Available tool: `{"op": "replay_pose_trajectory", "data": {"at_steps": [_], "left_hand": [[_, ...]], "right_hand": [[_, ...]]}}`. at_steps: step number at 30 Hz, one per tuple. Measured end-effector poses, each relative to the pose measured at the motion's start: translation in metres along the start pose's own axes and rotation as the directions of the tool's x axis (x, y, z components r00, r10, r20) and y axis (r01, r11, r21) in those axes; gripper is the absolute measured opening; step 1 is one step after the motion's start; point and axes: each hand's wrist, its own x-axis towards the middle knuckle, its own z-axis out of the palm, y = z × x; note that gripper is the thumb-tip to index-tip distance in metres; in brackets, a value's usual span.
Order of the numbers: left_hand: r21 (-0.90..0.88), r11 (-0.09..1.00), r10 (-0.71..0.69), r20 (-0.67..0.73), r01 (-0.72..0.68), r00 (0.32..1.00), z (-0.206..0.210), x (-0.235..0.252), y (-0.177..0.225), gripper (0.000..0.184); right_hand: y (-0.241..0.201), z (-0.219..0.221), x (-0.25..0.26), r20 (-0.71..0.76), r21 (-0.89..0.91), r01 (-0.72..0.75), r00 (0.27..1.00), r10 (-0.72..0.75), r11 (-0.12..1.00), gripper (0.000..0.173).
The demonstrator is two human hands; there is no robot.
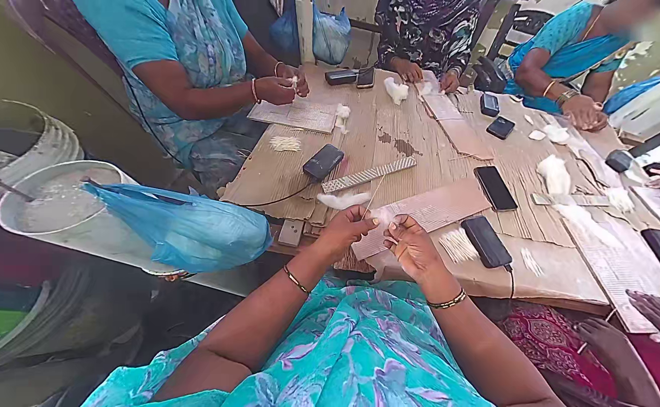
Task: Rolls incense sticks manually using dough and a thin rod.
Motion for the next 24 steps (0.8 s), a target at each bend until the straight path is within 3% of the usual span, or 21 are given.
{"op": "replay_pose_trajectory", "data": {"at_steps": [5,11,15,20,24], "left_hand": [[0.006,1.000,0.004,0.006,-0.004,1.000,0.004,-0.008,0.003,0.014],[-0.018,0.999,0.039,0.000,-0.039,0.999,0.005,-0.014,0.003,0.013],[-0.039,0.999,0.012,0.083,-0.009,0.997,0.005,-0.016,0.006,0.026],[0.019,1.000,-0.002,0.051,0.001,0.999,0.012,-0.015,0.007,0.004],[0.063,0.998,0.004,0.013,-0.005,1.000,0.013,-0.015,0.007,0.004]], "right_hand": [[-0.006,-0.002,-0.004,0.105,-0.004,0.071,0.992,-0.070,0.997,0.023],[-0.013,-0.001,-0.005,0.070,0.019,0.143,0.987,-0.144,0.990,0.025],[-0.015,-0.001,-0.010,0.076,0.008,0.156,0.985,-0.156,0.988,0.025],[-0.013,0.000,-0.015,0.075,-0.028,0.212,0.975,-0.209,0.977,0.026],[-0.015,-0.004,-0.012,0.083,-0.015,0.155,0.985,-0.153,0.988,0.027]]}}
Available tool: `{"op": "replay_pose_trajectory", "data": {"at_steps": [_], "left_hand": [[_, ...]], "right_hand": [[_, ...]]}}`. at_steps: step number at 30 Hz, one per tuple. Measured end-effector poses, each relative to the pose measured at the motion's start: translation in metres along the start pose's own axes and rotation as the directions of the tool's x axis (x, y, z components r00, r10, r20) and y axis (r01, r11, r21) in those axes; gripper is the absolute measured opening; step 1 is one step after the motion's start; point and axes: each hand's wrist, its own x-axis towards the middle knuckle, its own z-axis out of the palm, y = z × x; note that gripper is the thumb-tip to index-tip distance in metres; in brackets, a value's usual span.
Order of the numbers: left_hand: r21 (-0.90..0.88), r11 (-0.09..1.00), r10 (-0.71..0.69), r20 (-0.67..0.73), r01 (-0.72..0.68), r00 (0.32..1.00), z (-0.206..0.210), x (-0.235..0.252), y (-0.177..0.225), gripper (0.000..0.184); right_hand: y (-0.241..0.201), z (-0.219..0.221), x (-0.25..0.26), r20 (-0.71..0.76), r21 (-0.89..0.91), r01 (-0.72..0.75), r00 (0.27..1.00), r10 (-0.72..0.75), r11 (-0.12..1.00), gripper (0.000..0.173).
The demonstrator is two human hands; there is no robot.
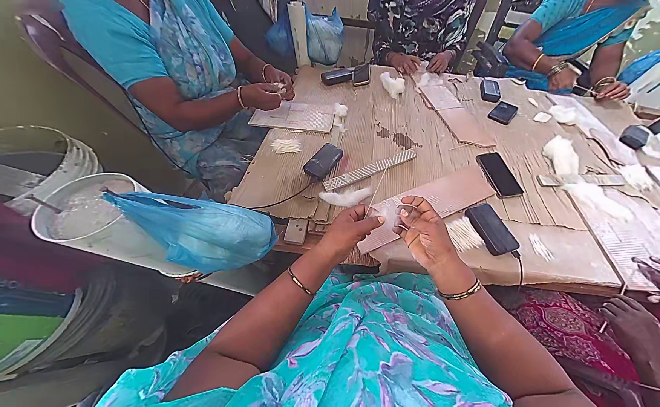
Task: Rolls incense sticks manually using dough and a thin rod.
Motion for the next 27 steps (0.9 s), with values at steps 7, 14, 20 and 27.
{"op": "replay_pose_trajectory", "data": {"at_steps": [7,14,20,27], "left_hand": [[0.077,0.996,-0.034,-0.014,0.035,0.999,-0.002,0.001,-0.001,0.004],[0.084,0.995,-0.050,-0.044,0.053,0.998,-0.006,0.004,-0.006,0.005],[0.091,0.992,-0.083,-0.081,0.090,0.993,-0.010,0.009,-0.012,0.005],[0.176,0.975,-0.113,-0.113,0.132,0.987,-0.020,0.014,-0.022,0.009]], "right_hand": [[0.003,0.002,0.003,0.031,-0.147,-0.113,0.992,0.118,0.983,0.031],[0.005,-0.001,0.007,0.037,-0.208,-0.060,0.997,0.069,0.976,0.035],[0.015,-0.003,0.017,-0.017,-0.356,-0.015,1.000,0.010,0.934,0.035],[0.032,-0.002,0.029,0.011,-0.499,-0.026,0.999,0.036,0.866,0.045]]}}
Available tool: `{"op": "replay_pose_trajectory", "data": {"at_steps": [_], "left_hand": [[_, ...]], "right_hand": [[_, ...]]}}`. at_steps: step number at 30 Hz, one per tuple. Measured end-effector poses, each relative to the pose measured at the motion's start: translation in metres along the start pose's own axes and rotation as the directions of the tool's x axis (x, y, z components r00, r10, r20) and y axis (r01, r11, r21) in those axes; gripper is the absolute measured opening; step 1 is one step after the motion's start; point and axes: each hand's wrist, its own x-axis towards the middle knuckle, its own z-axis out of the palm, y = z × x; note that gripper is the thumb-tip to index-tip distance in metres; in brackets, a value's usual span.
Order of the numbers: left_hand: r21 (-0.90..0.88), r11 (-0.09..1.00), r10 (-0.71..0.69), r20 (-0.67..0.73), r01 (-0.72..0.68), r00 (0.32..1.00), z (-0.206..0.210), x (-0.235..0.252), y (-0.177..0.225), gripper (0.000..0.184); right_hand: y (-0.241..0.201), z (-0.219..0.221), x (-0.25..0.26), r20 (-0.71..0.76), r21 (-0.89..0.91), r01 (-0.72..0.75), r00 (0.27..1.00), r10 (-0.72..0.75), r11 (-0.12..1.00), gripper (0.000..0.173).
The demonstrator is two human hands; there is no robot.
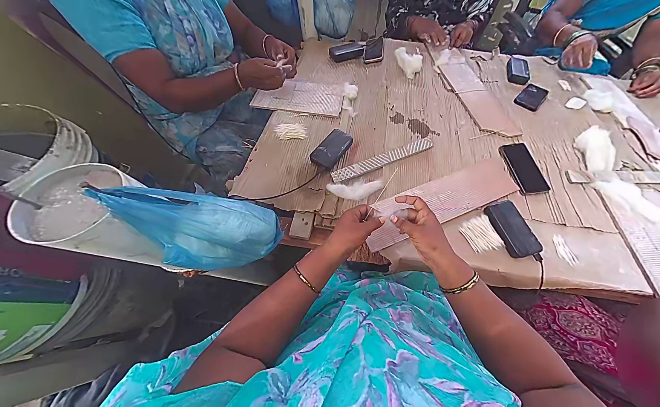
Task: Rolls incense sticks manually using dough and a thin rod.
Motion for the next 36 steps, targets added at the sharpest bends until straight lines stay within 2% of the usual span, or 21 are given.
{"op": "replay_pose_trajectory", "data": {"at_steps": [4,7,11,14,16,19,22,27,29,32,34,36], "left_hand": [[0.184,0.982,-0.037,-0.058,0.047,0.998,-0.008,0.007,-0.014,0.017],[0.356,0.928,-0.105,-0.033,0.110,0.994,-0.015,0.012,-0.025,0.027],[0.568,0.814,-0.158,0.012,0.124,0.987,-0.022,0.013,-0.029,0.038],[0.650,0.752,-0.144,-0.001,0.110,0.990,-0.026,0.007,-0.022,0.035],[0.631,0.770,-0.121,-0.006,0.098,0.993,-0.026,0.003,-0.022,0.029],[0.596,0.798,-0.122,0.009,0.093,0.992,-0.020,0.003,-0.028,0.022],[0.632,0.769,-0.127,0.002,0.097,0.992,-0.012,0.004,-0.027,0.021],[0.690,0.721,-0.074,-0.003,0.055,0.997,-0.007,0.011,-0.026,0.021],[0.712,0.701,-0.054,-0.009,0.044,0.999,-0.006,0.014,-0.028,0.019],[0.749,0.661,-0.064,-0.017,0.055,0.998,-0.005,0.015,-0.030,0.020],[0.761,0.645,-0.073,-0.026,0.067,0.997,-0.006,0.016,-0.032,0.021],[0.757,0.648,-0.087,-0.038,0.085,0.996,-0.007,0.016,-0.031,0.020]], "right_hand": [[0.012,-0.006,0.014,-0.024,-0.263,0.020,0.999,-0.027,0.965,0.048],[0.017,-0.004,0.022,0.001,-0.516,0.019,1.000,-0.021,0.857,0.053],[0.026,0.002,0.031,0.030,-0.718,0.014,0.999,0.011,0.696,0.055],[0.034,0.002,0.035,0.026,-0.771,0.048,0.999,-0.044,0.635,0.055],[0.038,0.001,0.035,0.010,-0.786,0.057,0.997,-0.080,0.615,0.056],[0.043,-0.004,0.034,-0.001,-0.778,0.071,0.994,-0.114,0.625,0.058],[0.044,-0.013,0.033,-0.015,-0.745,0.066,0.993,-0.115,0.663,0.061],[0.035,-0.030,0.035,-0.076,-0.771,0.058,0.980,-0.182,0.634,0.045],[0.032,-0.029,0.037,0.014,-0.807,0.148,0.973,-0.231,0.572,0.041],[0.042,-0.022,0.044,0.307,-0.814,0.412,0.904,-0.299,0.410,0.041],[0.053,-0.017,0.047,0.465,-0.802,0.515,0.856,-0.224,0.302,0.047],[0.060,-0.015,0.046,0.534,-0.806,0.542,0.839,-0.104,0.240,0.058]]}}
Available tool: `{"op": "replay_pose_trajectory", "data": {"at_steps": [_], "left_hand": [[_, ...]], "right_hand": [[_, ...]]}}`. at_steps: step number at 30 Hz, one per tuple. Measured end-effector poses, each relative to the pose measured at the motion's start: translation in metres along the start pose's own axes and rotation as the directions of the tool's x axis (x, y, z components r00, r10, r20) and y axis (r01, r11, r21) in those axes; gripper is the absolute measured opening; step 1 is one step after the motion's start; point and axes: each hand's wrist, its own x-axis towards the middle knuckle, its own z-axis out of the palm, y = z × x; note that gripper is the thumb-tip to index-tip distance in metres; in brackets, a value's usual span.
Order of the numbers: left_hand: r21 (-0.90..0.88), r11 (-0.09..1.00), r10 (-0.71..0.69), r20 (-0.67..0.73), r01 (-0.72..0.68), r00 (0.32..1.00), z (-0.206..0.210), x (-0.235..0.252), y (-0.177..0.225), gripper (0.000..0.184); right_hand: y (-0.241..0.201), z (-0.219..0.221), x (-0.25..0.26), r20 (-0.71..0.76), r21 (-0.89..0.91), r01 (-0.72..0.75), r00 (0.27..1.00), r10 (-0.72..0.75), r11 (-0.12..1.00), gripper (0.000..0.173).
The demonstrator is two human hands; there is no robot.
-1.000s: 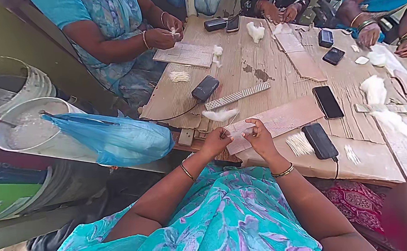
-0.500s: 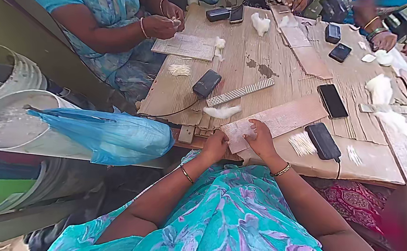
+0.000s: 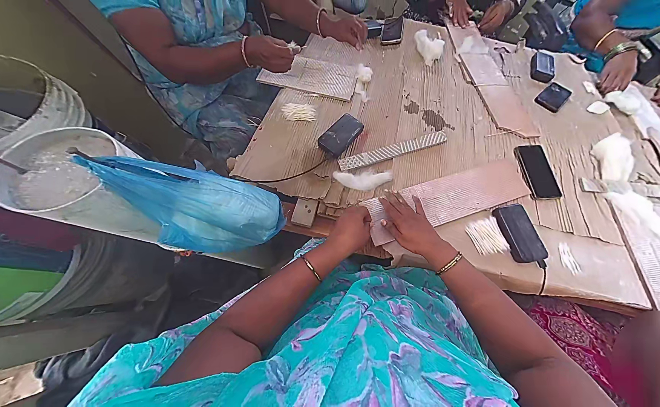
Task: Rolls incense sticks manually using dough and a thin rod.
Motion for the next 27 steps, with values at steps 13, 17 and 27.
{"op": "replay_pose_trajectory", "data": {"at_steps": [13,17,27], "left_hand": [[0.032,0.999,-0.020,0.238,0.013,0.971,0.000,-0.024,-0.003,0.027],[0.006,1.000,-0.029,0.283,0.029,0.959,-0.002,-0.028,-0.003,0.029],[0.004,1.000,-0.026,0.050,0.025,0.998,-0.023,-0.010,-0.002,0.022]], "right_hand": [[-0.002,0.004,-0.085,0.167,-0.048,0.105,0.981,-0.095,0.993,0.077],[0.000,-0.008,-0.092,0.129,-0.014,0.075,0.989,-0.073,0.997,0.075],[0.001,-0.007,0.001,-0.049,-0.092,0.070,0.996,-0.075,0.993,0.067]]}}
